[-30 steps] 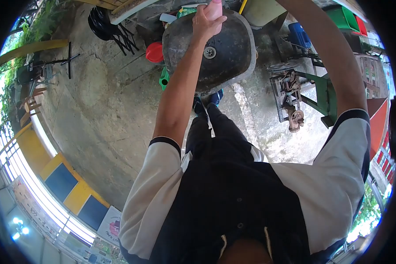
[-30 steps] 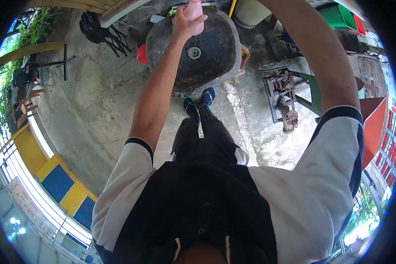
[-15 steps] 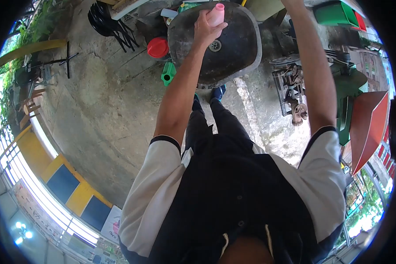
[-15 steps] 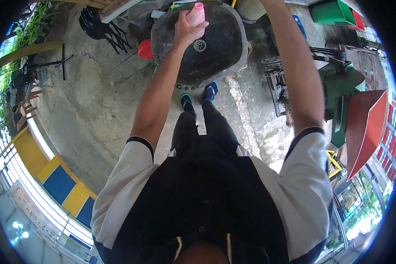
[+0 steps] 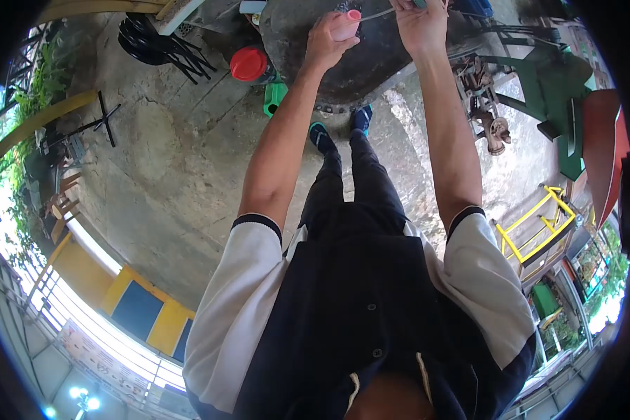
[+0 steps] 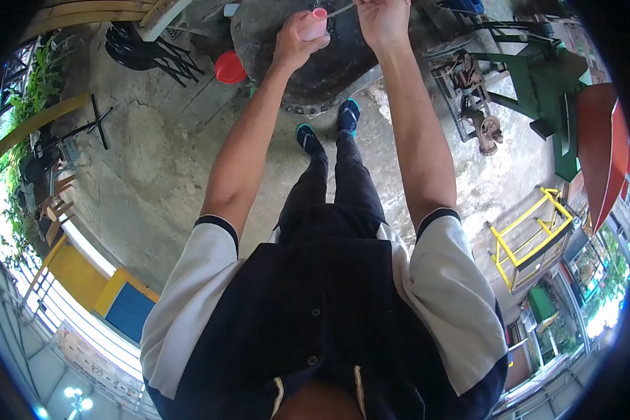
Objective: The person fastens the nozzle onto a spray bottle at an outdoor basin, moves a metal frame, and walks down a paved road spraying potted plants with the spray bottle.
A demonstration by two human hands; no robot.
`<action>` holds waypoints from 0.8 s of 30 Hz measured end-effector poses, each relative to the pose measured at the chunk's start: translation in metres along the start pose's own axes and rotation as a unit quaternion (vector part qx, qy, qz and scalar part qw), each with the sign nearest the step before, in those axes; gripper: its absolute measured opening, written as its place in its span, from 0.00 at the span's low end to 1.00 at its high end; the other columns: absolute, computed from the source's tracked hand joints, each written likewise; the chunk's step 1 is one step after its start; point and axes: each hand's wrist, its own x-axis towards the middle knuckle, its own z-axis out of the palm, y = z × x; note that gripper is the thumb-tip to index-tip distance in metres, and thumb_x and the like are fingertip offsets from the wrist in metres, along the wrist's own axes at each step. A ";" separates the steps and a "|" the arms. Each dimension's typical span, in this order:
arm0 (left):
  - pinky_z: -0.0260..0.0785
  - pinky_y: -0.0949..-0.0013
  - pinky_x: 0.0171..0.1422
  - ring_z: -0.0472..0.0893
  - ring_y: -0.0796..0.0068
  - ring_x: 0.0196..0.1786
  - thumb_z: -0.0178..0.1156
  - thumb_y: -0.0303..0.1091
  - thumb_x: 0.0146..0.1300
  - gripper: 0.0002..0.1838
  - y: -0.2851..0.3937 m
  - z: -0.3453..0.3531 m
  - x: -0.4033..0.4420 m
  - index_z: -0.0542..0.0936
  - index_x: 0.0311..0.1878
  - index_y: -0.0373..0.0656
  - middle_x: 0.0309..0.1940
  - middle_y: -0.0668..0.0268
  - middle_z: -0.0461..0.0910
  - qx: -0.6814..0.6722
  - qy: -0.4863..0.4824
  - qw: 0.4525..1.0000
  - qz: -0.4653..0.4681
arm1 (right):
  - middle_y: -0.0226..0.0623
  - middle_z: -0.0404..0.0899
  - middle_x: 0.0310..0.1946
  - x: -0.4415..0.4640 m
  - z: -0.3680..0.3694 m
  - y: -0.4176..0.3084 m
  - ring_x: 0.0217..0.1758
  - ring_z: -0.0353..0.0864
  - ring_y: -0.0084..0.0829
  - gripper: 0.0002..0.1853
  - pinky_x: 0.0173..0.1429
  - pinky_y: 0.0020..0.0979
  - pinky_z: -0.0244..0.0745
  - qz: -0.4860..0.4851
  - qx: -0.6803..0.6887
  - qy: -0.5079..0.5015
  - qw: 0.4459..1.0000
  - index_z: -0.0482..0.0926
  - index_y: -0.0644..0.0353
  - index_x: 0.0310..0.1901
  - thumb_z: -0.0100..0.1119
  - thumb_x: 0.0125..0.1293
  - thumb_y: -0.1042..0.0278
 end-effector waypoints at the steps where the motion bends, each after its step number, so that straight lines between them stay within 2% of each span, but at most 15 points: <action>1: 0.79 0.48 0.71 0.86 0.44 0.65 0.89 0.44 0.48 0.42 -0.003 0.002 -0.001 0.80 0.65 0.43 0.61 0.49 0.87 0.002 0.000 1.000 0.024 | 0.21 0.65 0.31 -0.003 0.003 0.000 0.33 0.66 0.22 0.09 0.40 0.27 0.63 -0.012 -0.007 -0.002 1.000 0.73 0.45 0.48 0.60 0.88 0.53; 3: 0.77 0.44 0.72 0.84 0.43 0.67 0.88 0.43 0.51 0.42 -0.010 0.004 -0.001 0.78 0.67 0.43 0.63 0.49 0.85 -0.006 -0.024 0.999 0.021 | 0.21 0.62 0.31 -0.008 0.009 0.000 0.33 0.65 0.21 0.13 0.40 0.27 0.61 -0.035 -0.022 -0.005 0.999 0.69 0.45 0.43 0.57 0.89 0.54; 5: 0.74 0.42 0.76 0.80 0.41 0.74 0.87 0.46 0.57 0.45 -0.018 0.005 -0.001 0.76 0.75 0.46 0.71 0.48 0.81 -0.025 -0.075 0.996 -0.034 | 0.21 0.62 0.31 -0.006 0.011 -0.008 0.33 0.64 0.20 0.13 0.40 0.27 0.61 -0.115 -0.285 0.003 0.951 0.68 0.45 0.43 0.56 0.89 0.55; 8: 0.76 0.46 0.74 0.82 0.44 0.70 0.86 0.33 0.56 0.37 -0.008 0.004 -0.006 0.80 0.69 0.44 0.65 0.51 0.84 -0.023 -0.057 0.998 -0.009 | 0.21 0.61 0.31 -0.004 0.013 -0.013 0.33 0.64 0.20 0.14 0.40 0.26 0.61 -0.118 -0.295 0.004 0.948 0.66 0.45 0.42 0.56 0.90 0.55; 9: 0.76 0.46 0.73 0.82 0.43 0.70 0.86 0.33 0.56 0.38 -0.008 0.004 -0.007 0.80 0.69 0.45 0.65 0.51 0.84 -0.023 -0.053 0.998 0.001 | 0.21 0.60 0.31 -0.004 0.017 -0.013 0.33 0.64 0.20 0.14 0.39 0.26 0.61 -0.125 -0.303 0.004 0.945 0.65 0.45 0.42 0.56 0.89 0.55; 10: 0.76 0.46 0.73 0.82 0.43 0.70 0.86 0.34 0.55 0.38 -0.009 0.004 -0.007 0.79 0.69 0.45 0.64 0.51 0.84 -0.022 -0.049 0.999 0.010 | 0.21 0.60 0.31 -0.005 0.016 -0.013 0.33 0.64 0.19 0.08 0.39 0.26 0.61 -0.052 -0.094 -0.004 0.994 0.68 0.45 0.53 0.56 0.89 0.55; 11: 0.75 0.46 0.73 0.82 0.43 0.69 0.86 0.34 0.55 0.38 -0.010 0.004 -0.008 0.79 0.69 0.45 0.64 0.51 0.84 -0.022 -0.045 0.999 0.019 | 0.21 0.61 0.31 -0.007 0.014 -0.012 0.32 0.64 0.19 0.10 0.39 0.26 0.61 0.015 0.123 0.019 0.992 0.72 0.45 0.63 0.56 0.89 0.55; 12: 0.75 0.46 0.73 0.82 0.43 0.69 0.86 0.34 0.55 0.38 -0.011 0.005 -0.008 0.79 0.69 0.45 0.64 0.51 0.84 -0.021 -0.044 0.999 0.017 | 0.20 0.61 0.31 -0.010 0.013 -0.011 0.32 0.64 0.19 0.16 0.39 0.26 0.61 0.021 0.120 0.032 0.992 0.70 0.45 0.70 0.56 0.89 0.55; 14: 0.75 0.46 0.74 0.82 0.43 0.69 0.86 0.33 0.55 0.38 -0.010 0.006 -0.008 0.79 0.69 0.45 0.63 0.51 0.84 -0.019 -0.041 0.999 0.014 | 0.20 0.61 0.31 -0.014 0.005 -0.008 0.32 0.64 0.19 0.26 0.39 0.27 0.61 -0.014 -0.019 0.038 0.999 0.65 0.45 0.82 0.56 0.89 0.56; 16: 0.75 0.46 0.74 0.82 0.43 0.69 0.86 0.34 0.55 0.38 -0.014 0.007 -0.008 0.79 0.69 0.45 0.64 0.51 0.84 -0.021 -0.040 0.999 0.017 | 0.21 0.62 0.32 -0.015 -0.006 -0.005 0.32 0.64 0.19 0.35 0.39 0.27 0.62 -0.092 -0.285 0.021 0.954 0.56 0.45 0.90 0.57 0.89 0.57; 18: 0.75 0.45 0.74 0.82 0.43 0.70 0.86 0.35 0.56 0.39 -0.019 0.009 -0.007 0.79 0.70 0.45 0.64 0.50 0.84 -0.021 -0.036 0.999 0.028 | 0.21 0.61 0.32 -0.016 -0.011 -0.005 0.32 0.63 0.20 0.35 0.40 0.27 0.62 -0.015 -0.004 0.032 0.999 0.56 0.46 0.90 0.57 0.89 0.58; 20: 0.75 0.45 0.74 0.81 0.42 0.70 0.86 0.36 0.56 0.39 -0.023 0.011 -0.008 0.79 0.70 0.45 0.64 0.50 0.83 -0.019 -0.031 0.998 0.048 | 0.22 0.64 0.34 -0.019 -0.018 -0.001 0.33 0.64 0.20 0.36 0.42 0.27 0.64 0.014 0.104 0.017 0.994 0.55 0.49 0.90 0.58 0.88 0.59; 21: 0.75 0.45 0.74 0.81 0.42 0.70 0.86 0.37 0.56 0.39 -0.024 0.012 -0.008 0.78 0.70 0.45 0.65 0.50 0.83 -0.016 -0.036 0.998 0.042 | 0.22 0.67 0.36 -0.017 -0.026 0.007 0.35 0.66 0.21 0.37 0.44 0.28 0.66 0.005 0.071 -0.004 0.997 0.54 0.50 0.90 0.58 0.88 0.60; 23: 0.74 0.45 0.75 0.81 0.42 0.70 0.86 0.38 0.56 0.40 -0.026 0.013 -0.007 0.78 0.71 0.45 0.65 0.50 0.83 -0.008 -0.044 0.999 0.030 | 0.24 0.73 0.41 -0.018 -0.018 0.020 0.40 0.71 0.22 0.38 0.49 0.29 0.70 -0.014 -0.134 0.000 0.991 0.53 0.54 0.91 0.58 0.88 0.61; 24: 0.75 0.45 0.74 0.81 0.42 0.70 0.86 0.39 0.56 0.40 -0.027 0.013 -0.007 0.78 0.71 0.45 0.66 0.50 0.82 0.000 -0.039 0.999 0.038 | 0.26 0.75 0.45 -0.022 -0.012 0.026 0.43 0.73 0.23 0.38 0.53 0.29 0.71 -0.023 -0.301 0.025 0.953 0.53 0.55 0.91 0.58 0.88 0.62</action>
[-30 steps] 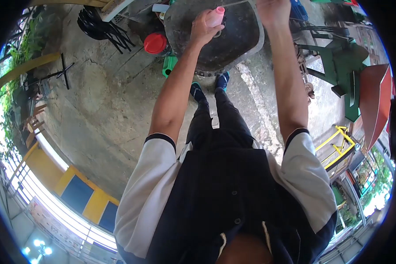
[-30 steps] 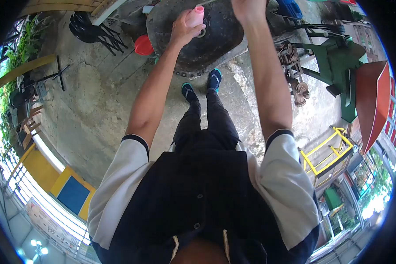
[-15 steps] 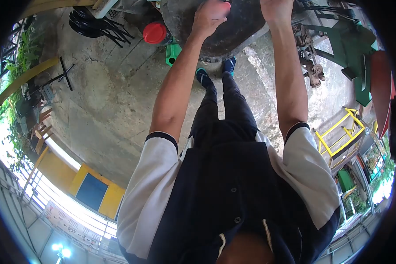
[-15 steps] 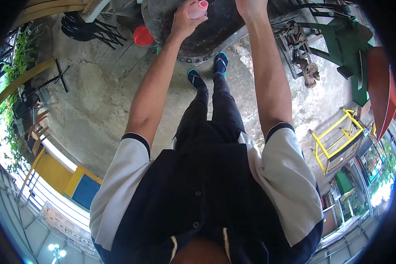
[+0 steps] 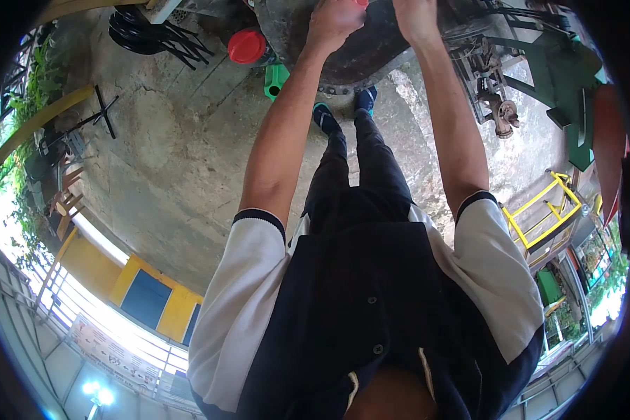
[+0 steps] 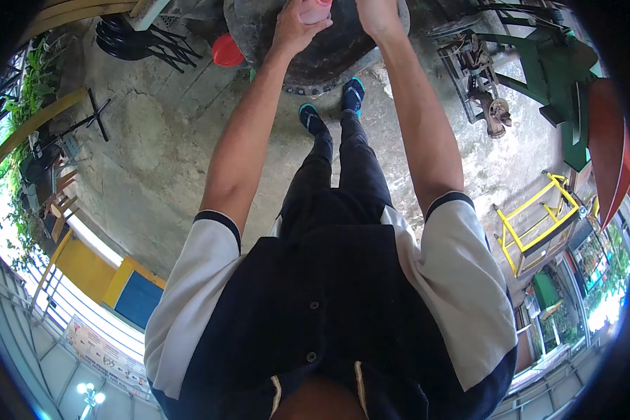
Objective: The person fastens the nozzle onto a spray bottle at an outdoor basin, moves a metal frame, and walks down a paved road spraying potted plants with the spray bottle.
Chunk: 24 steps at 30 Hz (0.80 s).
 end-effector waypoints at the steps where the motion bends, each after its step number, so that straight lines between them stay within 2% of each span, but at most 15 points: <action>1: 0.75 0.46 0.74 0.81 0.43 0.70 0.86 0.39 0.57 0.41 -0.003 0.001 -0.001 0.78 0.72 0.45 0.66 0.50 0.82 0.008 0.005 1.000 0.008 | 0.27 0.78 0.49 -0.003 0.006 -0.001 0.47 0.76 0.24 0.38 0.57 0.30 0.73 -0.007 -0.171 0.024 0.985 0.53 0.57 0.91 0.58 0.88 0.63; 3: 0.76 0.47 0.74 0.82 0.44 0.70 0.86 0.39 0.57 0.41 -0.003 0.001 0.002 0.77 0.72 0.45 0.66 0.50 0.82 -0.005 0.003 1.000 0.008 | 0.33 0.79 0.60 0.008 -0.037 0.048 0.66 0.77 0.29 0.35 0.71 0.33 0.70 0.003 -0.171 -0.029 0.985 0.55 0.59 0.89 0.56 0.88 0.66; 5: 0.77 0.48 0.72 0.82 0.45 0.69 0.87 0.39 0.56 0.42 0.004 -0.002 0.004 0.77 0.73 0.44 0.67 0.50 0.81 -0.047 -0.008 0.999 -0.010 | 0.34 0.79 0.62 0.008 -0.059 0.067 0.72 0.75 0.31 0.33 0.76 0.35 0.69 0.084 -0.176 -0.096 0.976 0.58 0.61 0.87 0.56 0.88 0.65; 6: 0.78 0.49 0.71 0.83 0.45 0.69 0.87 0.38 0.56 0.42 0.008 -0.002 0.004 0.77 0.73 0.44 0.66 0.50 0.81 -0.138 -0.017 0.989 -0.048 | 0.35 0.79 0.64 0.002 -0.060 0.076 0.75 0.74 0.31 0.25 0.79 0.35 0.68 0.040 -0.127 -0.127 0.983 0.66 0.61 0.78 0.56 0.89 0.62; 8: 0.79 0.51 0.70 0.84 0.46 0.67 0.86 0.36 0.56 0.41 0.018 -0.002 0.006 0.77 0.72 0.43 0.65 0.51 0.82 -0.315 -0.034 0.941 -0.122 | 0.35 0.79 0.63 -0.009 -0.057 0.084 0.75 0.75 0.31 0.21 0.79 0.36 0.69 0.048 -0.166 -0.105 0.979 0.69 0.61 0.73 0.56 0.89 0.60; 11: 0.80 0.52 0.68 0.85 0.47 0.65 0.85 0.31 0.56 0.39 0.019 -0.007 0.010 0.78 0.70 0.42 0.64 0.50 0.82 -0.088 -0.029 0.994 -0.050 | 0.35 0.80 0.61 -0.013 -0.062 0.081 0.70 0.77 0.31 0.20 0.75 0.38 0.71 0.057 -0.248 -0.117 0.960 0.72 0.62 0.71 0.56 0.90 0.59; 13: 0.80 0.51 0.67 0.85 0.47 0.65 0.85 0.30 0.56 0.38 0.021 -0.008 0.012 0.79 0.69 0.41 0.62 0.50 0.83 -0.082 -0.037 0.994 -0.068 | 0.37 0.80 0.62 -0.017 -0.072 0.081 0.67 0.79 0.32 0.19 0.73 0.39 0.72 0.068 -0.296 -0.129 0.944 0.74 0.61 0.70 0.56 0.90 0.58; 16: 0.80 0.51 0.67 0.85 0.47 0.65 0.85 0.31 0.55 0.38 0.019 -0.005 0.015 0.79 0.68 0.41 0.61 0.49 0.84 -0.076 -0.049 0.993 -0.073 | 0.41 0.83 0.59 -0.015 -0.076 0.062 0.63 0.82 0.41 0.16 0.69 0.41 0.74 -0.039 -0.467 -0.147 0.871 0.80 0.61 0.64 0.58 0.88 0.58; 19: 0.80 0.50 0.67 0.85 0.45 0.66 0.87 0.33 0.54 0.39 0.009 -0.005 0.014 0.78 0.67 0.40 0.61 0.47 0.84 -0.038 -0.057 0.996 -0.059 | 0.47 0.83 0.55 0.005 -0.067 0.029 0.62 0.82 0.50 0.13 0.67 0.43 0.75 -0.202 -0.515 -0.283 0.783 0.83 0.61 0.57 0.63 0.84 0.60; 20: 0.79 0.50 0.67 0.84 0.45 0.66 0.87 0.34 0.53 0.39 0.008 -0.005 0.014 0.78 0.67 0.40 0.61 0.47 0.84 -0.021 -0.060 0.997 -0.052 | 0.50 0.85 0.54 0.011 -0.068 0.024 0.60 0.83 0.53 0.13 0.63 0.45 0.78 -0.187 -0.505 -0.299 0.788 0.83 0.63 0.56 0.66 0.82 0.62; 23: 0.79 0.49 0.68 0.84 0.44 0.67 0.87 0.35 0.54 0.40 0.006 -0.002 0.015 0.78 0.69 0.41 0.63 0.46 0.84 -0.054 -0.086 0.992 -0.076 | 0.49 0.86 0.52 0.025 -0.073 0.011 0.56 0.85 0.52 0.13 0.61 0.47 0.79 -0.096 -0.515 -0.334 0.784 0.83 0.63 0.57 0.65 0.82 0.61; 24: 0.79 0.49 0.69 0.84 0.44 0.67 0.87 0.35 0.54 0.41 0.005 0.001 0.016 0.78 0.70 0.41 0.64 0.46 0.83 -0.053 -0.088 0.992 -0.069 | 0.49 0.87 0.50 0.025 -0.074 0.009 0.54 0.87 0.49 0.13 0.60 0.46 0.79 -0.111 -0.507 -0.322 0.792 0.84 0.64 0.56 0.65 0.83 0.63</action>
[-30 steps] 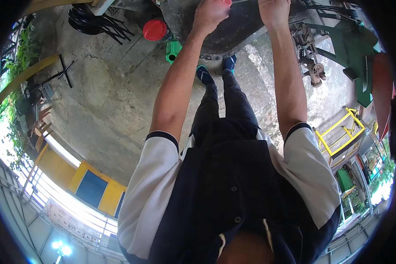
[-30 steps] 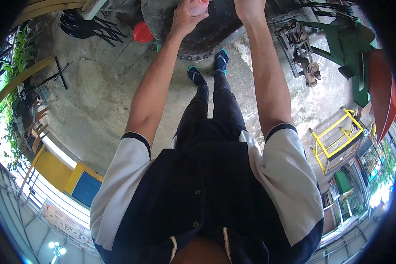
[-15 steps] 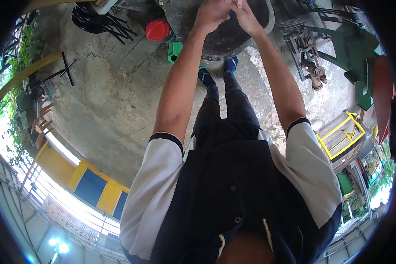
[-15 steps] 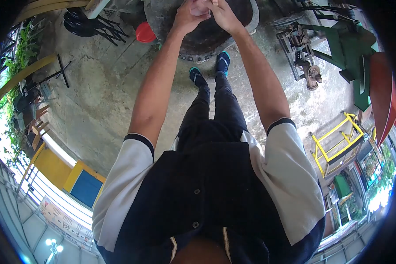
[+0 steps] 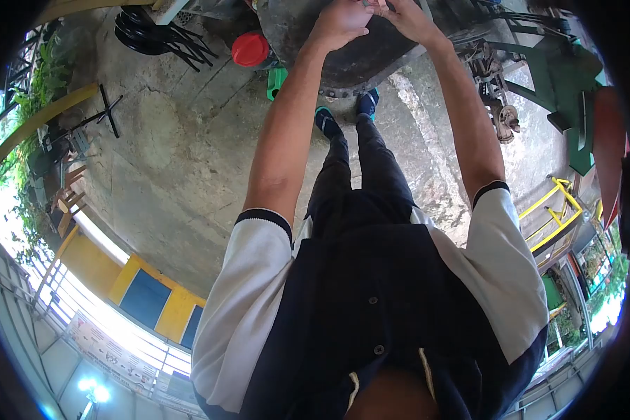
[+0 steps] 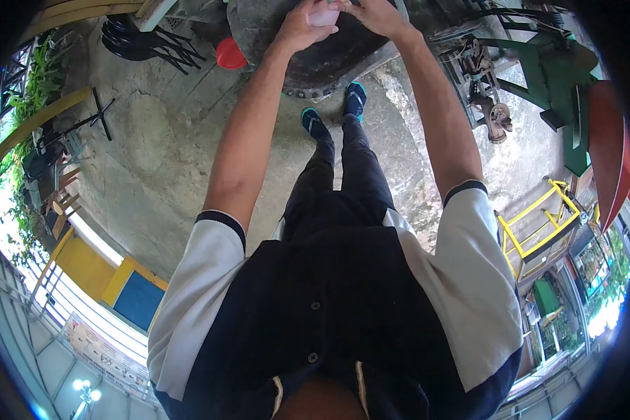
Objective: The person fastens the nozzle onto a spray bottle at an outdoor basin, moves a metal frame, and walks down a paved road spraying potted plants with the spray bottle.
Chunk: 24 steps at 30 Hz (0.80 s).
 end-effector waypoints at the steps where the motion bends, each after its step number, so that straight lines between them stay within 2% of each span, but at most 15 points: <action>1: 0.79 0.49 0.69 0.84 0.44 0.68 0.86 0.35 0.55 0.41 -0.002 0.002 0.001 0.77 0.71 0.41 0.65 0.46 0.83 0.001 -0.002 1.000 0.006 | 0.48 0.87 0.50 -0.002 0.001 0.001 0.55 0.87 0.47 0.12 0.60 0.44 0.79 0.048 0.052 0.004 0.998 0.84 0.65 0.56 0.65 0.83 0.63; 3: 0.78 0.49 0.70 0.83 0.45 0.68 0.86 0.34 0.56 0.41 -0.006 0.007 0.004 0.78 0.72 0.41 0.66 0.47 0.82 0.004 0.003 1.000 0.023 | 0.48 0.87 0.51 -0.008 0.007 0.004 0.56 0.87 0.43 0.12 0.61 0.41 0.79 0.141 0.154 0.011 0.978 0.84 0.65 0.55 0.65 0.83 0.65; 6: 0.78 0.48 0.70 0.83 0.44 0.69 0.85 0.34 0.57 0.39 -0.003 0.009 -0.001 0.79 0.71 0.41 0.65 0.47 0.82 0.009 0.020 0.999 0.039 | 0.48 0.88 0.47 -0.017 0.025 0.008 0.53 0.88 0.38 0.11 0.58 0.38 0.80 0.152 0.205 0.068 0.965 0.84 0.67 0.54 0.65 0.83 0.67; 9: 0.78 0.48 0.70 0.82 0.41 0.68 0.83 0.34 0.59 0.34 0.008 0.010 -0.003 0.80 0.67 0.41 0.63 0.47 0.82 0.028 0.024 0.999 0.023 | 0.51 0.88 0.40 -0.008 0.027 -0.023 0.44 0.91 0.45 0.10 0.50 0.40 0.82 0.185 0.033 0.116 0.975 0.84 0.67 0.53 0.64 0.81 0.68; 10: 0.78 0.47 0.70 0.82 0.40 0.68 0.83 0.34 0.59 0.33 0.020 0.009 -0.002 0.79 0.67 0.41 0.63 0.47 0.82 0.048 0.021 0.999 0.014 | 0.54 0.87 0.34 -0.006 0.034 -0.023 0.38 0.91 0.56 0.11 0.43 0.47 0.82 0.164 -0.025 0.162 0.973 0.84 0.67 0.49 0.66 0.78 0.65; 13: 0.77 0.45 0.71 0.80 0.38 0.68 0.80 0.34 0.60 0.32 0.024 0.023 -0.002 0.78 0.67 0.42 0.62 0.47 0.81 0.121 0.067 0.990 -0.030 | 0.57 0.86 0.32 -0.004 0.059 -0.023 0.39 0.89 0.62 0.15 0.40 0.50 0.81 0.234 -0.085 0.258 0.933 0.83 0.65 0.43 0.68 0.76 0.59; 14: 0.76 0.45 0.71 0.79 0.38 0.68 0.79 0.34 0.61 0.32 0.021 0.029 -0.004 0.78 0.67 0.42 0.62 0.48 0.81 0.148 0.091 0.984 -0.047 | 0.57 0.85 0.31 0.001 0.063 -0.025 0.37 0.88 0.62 0.19 0.39 0.50 0.79 0.263 -0.110 0.254 0.924 0.82 0.65 0.39 0.71 0.74 0.54; 17: 0.75 0.44 0.71 0.77 0.38 0.69 0.78 0.35 0.60 0.33 0.014 0.037 -0.014 0.77 0.68 0.43 0.62 0.48 0.79 0.157 0.127 0.978 -0.045 | 0.57 0.84 0.31 0.008 0.070 -0.040 0.36 0.87 0.63 0.22 0.38 0.51 0.78 0.267 -0.211 0.266 0.902 0.80 0.65 0.37 0.71 0.74 0.51; 20: 0.73 0.43 0.71 0.76 0.39 0.70 0.78 0.35 0.59 0.33 -0.006 0.048 -0.010 0.77 0.67 0.43 0.62 0.48 0.78 0.214 0.150 0.965 -0.007 | 0.56 0.84 0.30 0.007 0.069 -0.044 0.35 0.86 0.62 0.22 0.38 0.51 0.78 0.226 -0.163 0.285 0.917 0.82 0.66 0.38 0.71 0.74 0.51; 23: 0.76 0.43 0.67 0.80 0.38 0.65 0.80 0.35 0.56 0.33 -0.021 0.052 -0.006 0.78 0.65 0.42 0.59 0.46 0.81 0.244 0.174 0.952 0.063 | 0.58 0.83 0.33 0.001 0.080 -0.020 0.37 0.85 0.60 0.19 0.40 0.49 0.77 0.225 -0.002 0.296 0.928 0.84 0.66 0.43 0.70 0.75 0.53; 24: 0.77 0.44 0.66 0.81 0.40 0.64 0.81 0.36 0.56 0.34 -0.018 0.049 -0.009 0.78 0.66 0.42 0.59 0.47 0.82 0.177 0.149 0.973 0.010 | 0.56 0.85 0.36 -0.002 0.079 -0.013 0.40 0.87 0.56 0.18 0.44 0.47 0.79 0.194 -0.011 0.275 0.941 0.85 0.66 0.46 0.69 0.77 0.54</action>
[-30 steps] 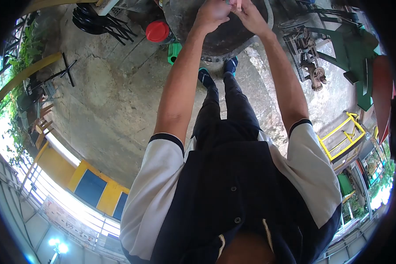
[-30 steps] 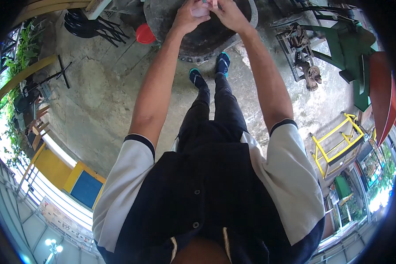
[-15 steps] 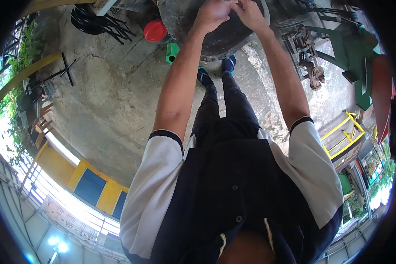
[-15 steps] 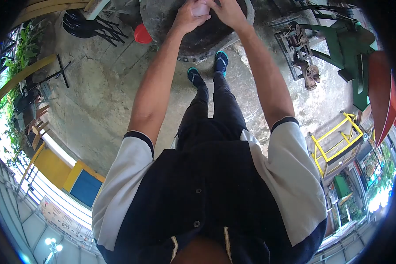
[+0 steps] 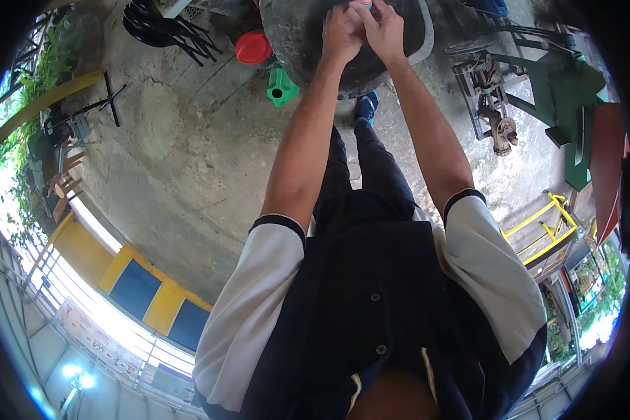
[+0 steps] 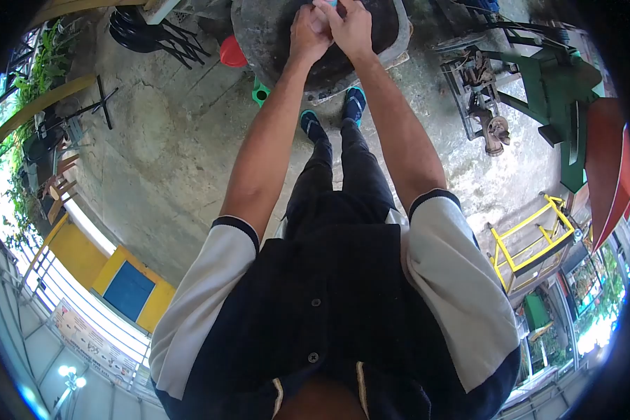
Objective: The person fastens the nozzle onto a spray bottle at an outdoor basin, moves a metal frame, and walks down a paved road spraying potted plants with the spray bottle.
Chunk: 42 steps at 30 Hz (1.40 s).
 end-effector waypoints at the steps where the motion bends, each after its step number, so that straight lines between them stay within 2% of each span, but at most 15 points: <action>1: 0.78 0.46 0.65 0.83 0.41 0.63 0.82 0.36 0.56 0.36 0.016 -0.020 -0.002 0.78 0.67 0.42 0.59 0.47 0.83 -0.061 -0.037 0.996 -0.058 | 0.54 0.86 0.39 0.000 -0.003 0.005 0.43 0.88 0.52 0.17 0.47 0.45 0.80 -0.033 -0.003 -0.022 0.999 0.85 0.66 0.50 0.68 0.78 0.56; 6: 0.78 0.57 0.69 0.85 0.59 0.69 0.87 0.39 0.56 0.48 -0.011 -0.041 0.011 0.74 0.78 0.41 0.64 0.53 0.85 -0.200 -0.174 0.962 -0.059 | 0.33 0.88 0.61 0.022 -0.036 0.033 0.66 0.83 0.31 0.20 0.76 0.38 0.75 0.047 0.240 -0.300 0.922 0.83 0.63 0.69 0.60 0.87 0.59; 9: 0.76 0.58 0.72 0.83 0.62 0.72 0.87 0.40 0.57 0.47 -0.028 -0.041 0.018 0.74 0.78 0.41 0.67 0.56 0.83 -0.313 -0.232 0.919 -0.054 | 0.34 0.88 0.62 0.043 -0.057 0.023 0.68 0.83 0.32 0.21 0.78 0.38 0.73 0.050 0.211 -0.409 0.886 0.83 0.62 0.71 0.63 0.86 0.58; 14: 0.79 0.53 0.65 0.85 0.56 0.63 0.85 0.42 0.59 0.44 -0.004 -0.043 0.033 0.74 0.75 0.42 0.62 0.54 0.83 -0.125 -0.219 0.962 -0.107 | 0.54 0.89 0.41 0.048 -0.047 0.010 0.42 0.91 0.46 0.16 0.48 0.44 0.82 -0.076 -0.013 -0.198 0.977 0.88 0.67 0.49 0.73 0.76 0.58; 18: 0.78 0.39 0.69 0.82 0.33 0.65 0.84 0.41 0.53 0.39 0.029 -0.024 0.005 0.74 0.64 0.38 0.61 0.43 0.83 -0.054 -0.059 0.995 -0.060 | 0.52 0.86 0.28 0.002 -0.006 -0.005 0.30 0.88 0.56 0.25 0.36 0.46 0.79 0.043 -0.113 0.058 0.991 0.85 0.66 0.51 0.77 0.70 0.50; 19: 0.77 0.38 0.68 0.81 0.32 0.64 0.79 0.41 0.60 0.37 0.040 -0.023 -0.004 0.73 0.67 0.38 0.60 0.44 0.82 -0.037 -0.023 0.997 -0.070 | 0.56 0.91 0.46 -0.003 -0.007 -0.025 0.50 0.93 0.53 0.27 0.54 0.43 0.85 0.156 -0.196 -0.039 0.967 0.83 0.67 0.63 0.74 0.75 0.52; 21: 0.77 0.39 0.67 0.80 0.34 0.63 0.76 0.42 0.64 0.35 0.039 -0.020 -0.016 0.72 0.69 0.37 0.58 0.44 0.82 0.028 0.024 0.999 0.003 | 0.34 0.90 0.45 -0.021 0.005 -0.026 0.46 0.87 0.36 0.22 0.55 0.41 0.82 0.118 -0.163 0.005 0.980 0.80 0.61 0.50 0.79 0.71 0.53; 24: 0.77 0.41 0.67 0.81 0.36 0.63 0.75 0.42 0.66 0.35 0.053 -0.041 -0.019 0.72 0.70 0.38 0.59 0.45 0.82 -0.027 0.001 1.000 0.003 | 0.43 0.90 0.57 -0.034 0.010 -0.045 0.62 0.88 0.41 0.36 0.64 0.41 0.82 0.082 -0.133 0.025 0.987 0.79 0.65 0.63 0.83 0.66 0.47; 28: 0.77 0.43 0.69 0.82 0.40 0.65 0.83 0.41 0.58 0.39 0.049 -0.034 -0.025 0.74 0.69 0.41 0.62 0.47 0.81 -0.131 0.029 0.987 -0.092 | 0.48 0.81 0.73 -0.039 0.007 0.003 0.75 0.80 0.35 0.35 0.80 0.37 0.72 0.157 0.278 -0.026 0.947 0.73 0.65 0.77 0.73 0.77 0.56; 31: 0.77 0.43 0.69 0.82 0.40 0.67 0.87 0.39 0.52 0.42 0.054 -0.035 -0.025 0.74 0.67 0.40 0.61 0.46 0.81 -0.127 0.038 0.985 -0.109 | 0.54 0.80 0.74 -0.035 0.006 0.045 0.78 0.79 0.49 0.30 0.79 0.41 0.73 0.027 0.187 -0.048 0.981 0.78 0.66 0.74 0.67 0.81 0.53; 32: 0.77 0.43 0.69 0.82 0.39 0.67 0.87 0.39 0.52 0.42 0.054 -0.035 -0.026 0.74 0.67 0.40 0.61 0.47 0.81 -0.126 0.034 0.985 -0.115 | 0.44 0.60 0.89 -0.035 -0.006 0.044 0.92 0.55 0.42 0.35 0.91 0.42 0.51 0.121 0.262 -0.150 0.946 0.66 0.62 0.85 0.63 0.85 0.59; 35: 0.78 0.43 0.69 0.82 0.38 0.66 0.88 0.40 0.51 0.42 0.050 -0.032 -0.025 0.74 0.66 0.40 0.61 0.47 0.81 -0.125 0.022 0.983 -0.130 | 0.47 0.79 0.76 -0.052 -0.005 0.020 0.80 0.76 0.37 0.26 0.85 0.38 0.65 0.127 0.298 -0.080 0.943 0.78 0.61 0.75 0.68 0.80 0.63; 38: 0.79 0.46 0.72 0.83 0.41 0.70 0.88 0.44 0.50 0.46 0.045 -0.030 -0.021 0.74 0.69 0.41 0.66 0.47 0.83 -0.083 0.002 0.986 -0.144 | 0.46 0.76 0.79 -0.080 -0.020 0.003 0.83 0.72 0.38 0.23 0.87 0.40 0.61 0.034 0.097 -0.104 0.989 0.82 0.54 0.74 0.68 0.81 0.63; 41: 0.79 0.46 0.71 0.84 0.42 0.69 0.88 0.44 0.49 0.46 0.045 -0.034 -0.026 0.74 0.68 0.40 0.66 0.46 0.83 -0.104 0.009 0.988 -0.117 | 0.45 0.73 0.82 -0.099 -0.009 -0.012 0.84 0.70 0.40 0.23 0.88 0.43 0.59 0.048 0.130 -0.045 0.989 0.83 0.49 0.74 0.68 0.80 0.62; 42: 0.78 0.45 0.73 0.83 0.41 0.69 0.89 0.44 0.48 0.47 0.047 -0.034 -0.025 0.74 0.68 0.40 0.66 0.45 0.82 -0.113 0.019 0.988 -0.108 | 0.42 0.78 0.75 -0.096 -0.008 -0.004 0.74 0.81 0.41 0.19 0.80 0.40 0.71 0.054 0.128 -0.020 0.990 0.87 0.54 0.65 0.73 0.75 0.69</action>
